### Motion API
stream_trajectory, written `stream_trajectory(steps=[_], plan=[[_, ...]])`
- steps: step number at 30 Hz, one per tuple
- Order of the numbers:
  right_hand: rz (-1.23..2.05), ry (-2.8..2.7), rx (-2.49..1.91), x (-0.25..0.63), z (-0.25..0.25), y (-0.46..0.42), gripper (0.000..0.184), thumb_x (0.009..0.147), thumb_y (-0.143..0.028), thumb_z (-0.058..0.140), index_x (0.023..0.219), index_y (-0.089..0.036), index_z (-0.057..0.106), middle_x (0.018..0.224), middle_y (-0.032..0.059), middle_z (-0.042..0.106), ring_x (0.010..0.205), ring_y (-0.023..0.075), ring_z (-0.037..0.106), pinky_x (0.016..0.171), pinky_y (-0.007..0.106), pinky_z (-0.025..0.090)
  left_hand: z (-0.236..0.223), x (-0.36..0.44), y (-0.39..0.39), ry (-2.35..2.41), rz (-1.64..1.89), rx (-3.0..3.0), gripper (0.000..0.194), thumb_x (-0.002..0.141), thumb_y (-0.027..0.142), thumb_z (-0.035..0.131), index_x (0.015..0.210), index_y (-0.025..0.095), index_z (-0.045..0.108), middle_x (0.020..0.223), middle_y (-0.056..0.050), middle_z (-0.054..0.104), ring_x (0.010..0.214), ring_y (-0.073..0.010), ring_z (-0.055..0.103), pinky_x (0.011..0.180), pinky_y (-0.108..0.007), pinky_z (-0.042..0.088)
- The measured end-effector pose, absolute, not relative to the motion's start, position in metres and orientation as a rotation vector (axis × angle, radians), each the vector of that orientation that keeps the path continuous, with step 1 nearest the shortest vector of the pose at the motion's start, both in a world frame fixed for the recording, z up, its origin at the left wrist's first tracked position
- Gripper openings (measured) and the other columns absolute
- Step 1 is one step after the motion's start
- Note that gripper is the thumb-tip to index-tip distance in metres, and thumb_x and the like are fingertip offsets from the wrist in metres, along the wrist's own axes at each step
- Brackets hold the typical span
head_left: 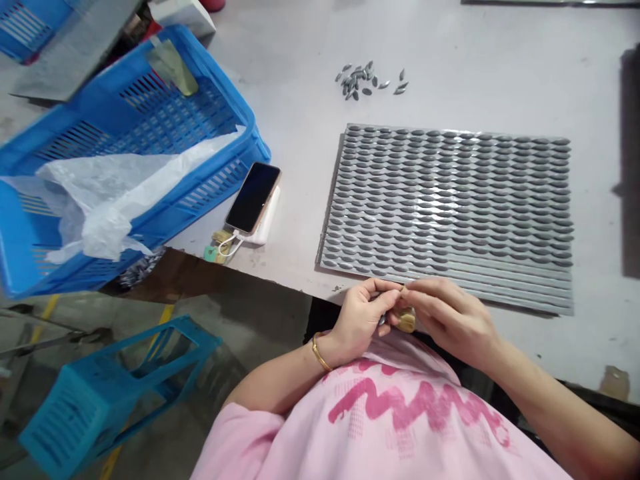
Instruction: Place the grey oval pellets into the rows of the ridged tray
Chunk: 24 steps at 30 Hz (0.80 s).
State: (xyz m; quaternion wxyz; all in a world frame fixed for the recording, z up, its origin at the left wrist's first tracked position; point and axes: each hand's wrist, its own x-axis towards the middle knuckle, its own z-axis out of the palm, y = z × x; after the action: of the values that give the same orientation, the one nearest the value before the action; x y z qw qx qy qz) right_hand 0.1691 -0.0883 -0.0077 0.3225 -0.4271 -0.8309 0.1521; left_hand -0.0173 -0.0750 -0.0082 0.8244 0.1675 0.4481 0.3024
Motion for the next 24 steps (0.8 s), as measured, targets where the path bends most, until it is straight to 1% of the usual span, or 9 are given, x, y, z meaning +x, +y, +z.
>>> stream_trajectory(steps=[2,5,7,9,12,15,18,21,24], plan=[[0.424,-2.182,-1.077,0.173,-0.006,-0.094,0.040,0.087,-0.003,0.059,0.122,-0.022,0.064,0.103,0.0096,0.070,0.090,0.0199,0.067,0.078,0.033,0.057,-0.007,-0.016,-0.073,0.902,0.566,0.345,0.030,0.077,0.038,0.077,0.090,0.014,0.065,0.070,0.001,0.061,0.050,-0.0048,0.049,0.037,-0.015,0.027],[0.423,-2.127,-1.116,0.181,-0.009,-0.099,0.040,0.087,-0.003,0.060,0.121,-0.023,0.065,0.098,0.0076,0.071,0.084,0.0181,0.068,0.073,0.031,0.056,-0.005,-0.014,-0.070,0.828,0.491,0.289,0.030,0.078,0.036,0.075,0.095,0.014,0.064,0.074,0.000,0.062,0.050,-0.0055,0.051,0.036,-0.015,0.028],[0.402,-2.054,-1.232,0.188,-0.015,-0.100,0.036,0.087,-0.004,0.062,0.117,-0.024,0.068,0.098,0.0063,0.070,0.085,0.0177,0.068,0.073,0.030,0.056,-0.003,-0.016,-0.068,0.804,0.518,0.231,0.026,0.078,0.029,0.071,0.098,0.014,0.062,0.079,-0.004,0.066,0.053,-0.0087,0.058,0.037,-0.016,0.034],[0.410,-1.962,-1.356,0.192,-0.022,-0.098,0.030,0.088,-0.006,0.063,0.111,-0.024,0.069,0.097,0.0055,0.070,0.085,0.0175,0.068,0.072,0.029,0.055,-0.001,-0.019,-0.067,0.798,0.612,0.167,0.025,0.076,0.019,0.066,0.099,0.014,0.061,0.087,-0.007,0.069,0.062,-0.0135,0.066,0.042,-0.018,0.043],[0.501,-1.833,-1.455,0.192,-0.031,-0.092,0.021,0.090,-0.010,0.063,0.104,-0.024,0.070,0.094,0.0040,0.071,0.084,0.0166,0.068,0.071,0.028,0.054,-0.001,-0.020,-0.068,0.827,0.682,0.113,0.029,0.074,0.011,0.062,0.103,0.014,0.060,0.094,-0.009,0.071,0.073,-0.0172,0.071,0.052,-0.022,0.053],[0.494,-1.764,-1.545,0.185,-0.037,-0.085,0.012,0.092,-0.016,0.062,0.098,-0.024,0.069,0.091,0.0024,0.072,0.080,0.0162,0.068,0.070,0.028,0.054,-0.002,-0.018,-0.073,0.868,0.615,0.118,0.024,0.080,0.016,0.067,0.103,0.013,0.061,0.091,-0.008,0.071,0.069,-0.0153,0.070,0.054,-0.022,0.054],[0.399,-1.774,-1.599,0.178,-0.040,-0.081,0.009,0.093,-0.019,0.060,0.095,-0.024,0.068,0.089,0.0024,0.072,0.078,0.0162,0.068,0.068,0.028,0.053,-0.002,-0.016,-0.075,0.870,0.614,0.149,0.023,0.080,0.020,0.072,0.100,0.014,0.062,0.092,-0.007,0.072,0.068,-0.0144,0.070,0.055,-0.021,0.054],[0.245,-1.875,-1.601,0.177,-0.043,-0.081,0.010,0.094,-0.017,0.058,0.094,-0.022,0.067,0.086,0.0031,0.070,0.076,0.0158,0.066,0.067,0.028,0.051,-0.001,-0.015,-0.075,0.874,0.615,0.159,0.024,0.081,0.021,0.074,0.099,0.015,0.060,0.091,-0.007,0.073,0.066,-0.0139,0.070,0.053,-0.020,0.053],[0.025,-2.064,-1.594,0.179,-0.044,-0.084,0.009,0.092,-0.016,0.060,0.094,-0.021,0.068,0.086,0.0038,0.069,0.077,0.0163,0.064,0.065,0.027,0.047,0.000,-0.015,-0.074,0.897,0.609,0.157,0.023,0.081,0.023,0.075,0.096,0.015,0.060,0.087,-0.006,0.072,0.062,-0.0114,0.068,0.052,-0.019,0.052]])
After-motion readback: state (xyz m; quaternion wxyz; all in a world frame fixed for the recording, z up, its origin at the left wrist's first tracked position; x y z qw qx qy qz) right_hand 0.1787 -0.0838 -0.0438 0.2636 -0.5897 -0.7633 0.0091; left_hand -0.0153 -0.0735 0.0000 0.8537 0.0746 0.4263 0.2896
